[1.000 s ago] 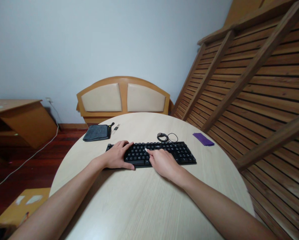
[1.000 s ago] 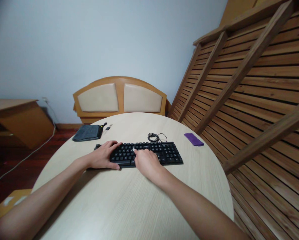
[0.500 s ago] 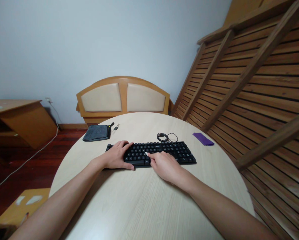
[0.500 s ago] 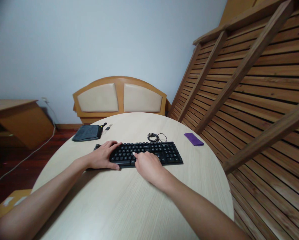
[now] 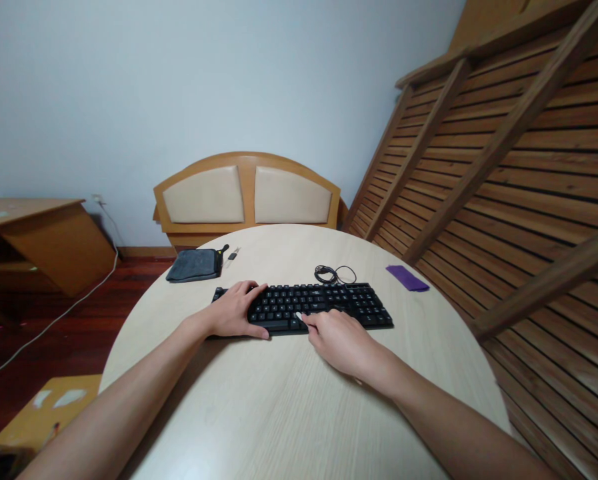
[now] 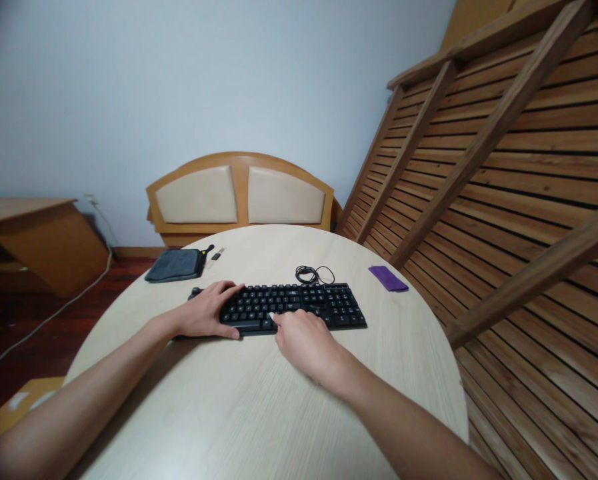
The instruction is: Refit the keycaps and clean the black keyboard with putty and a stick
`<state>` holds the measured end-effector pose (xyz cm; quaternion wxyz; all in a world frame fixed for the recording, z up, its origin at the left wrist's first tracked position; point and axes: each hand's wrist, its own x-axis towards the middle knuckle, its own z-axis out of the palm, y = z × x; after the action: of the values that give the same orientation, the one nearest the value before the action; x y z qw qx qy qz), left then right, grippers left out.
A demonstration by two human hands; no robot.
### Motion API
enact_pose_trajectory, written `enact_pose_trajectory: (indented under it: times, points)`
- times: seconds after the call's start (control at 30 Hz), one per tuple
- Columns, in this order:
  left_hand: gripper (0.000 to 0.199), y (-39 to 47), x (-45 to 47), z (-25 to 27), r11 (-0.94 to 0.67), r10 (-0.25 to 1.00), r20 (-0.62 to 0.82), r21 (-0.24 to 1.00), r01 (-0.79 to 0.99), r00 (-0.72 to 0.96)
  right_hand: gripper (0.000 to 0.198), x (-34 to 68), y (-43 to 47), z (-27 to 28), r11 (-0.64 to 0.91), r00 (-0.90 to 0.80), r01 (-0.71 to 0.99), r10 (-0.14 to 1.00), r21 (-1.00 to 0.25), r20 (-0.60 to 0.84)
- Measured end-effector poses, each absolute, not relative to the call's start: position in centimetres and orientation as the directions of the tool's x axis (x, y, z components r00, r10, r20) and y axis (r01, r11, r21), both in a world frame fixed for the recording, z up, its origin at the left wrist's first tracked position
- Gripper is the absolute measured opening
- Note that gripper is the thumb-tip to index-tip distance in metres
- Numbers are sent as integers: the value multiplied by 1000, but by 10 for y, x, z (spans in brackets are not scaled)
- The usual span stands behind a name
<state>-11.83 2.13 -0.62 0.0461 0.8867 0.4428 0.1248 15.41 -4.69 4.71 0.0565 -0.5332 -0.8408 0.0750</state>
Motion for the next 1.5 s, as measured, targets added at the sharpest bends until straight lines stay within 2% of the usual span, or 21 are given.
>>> enact_pose_trajectory:
  times: [0.13,0.63,0.87,1.0,1.3,1.5]
  points:
    - [117,21,-119,-7,-609,793,186,185,772,581,42,151,-55,47,413,-420,897,907,-156,-19]
    - [116,22,-118,-6,-608,793,183,178,774,581,44,149,-59,43,445,-446,888,895,-117,19]
    - [118,20,-117,-4,-603,798,173,184,777,578,42,149,-58,38,462,-458,863,886,-203,67]
    - [117,19,-117,-4,-605,796,188,200,771,576,43,143,-61,34,457,-451,871,889,-183,73]
    - [116,13,-105,-5,-615,788,218,224,756,576,29,144,-73,42,452,-454,881,891,-140,21]
    - [115,12,-104,-3,-614,789,205,219,758,580,41,145,-62,43,384,-381,913,923,-142,46]
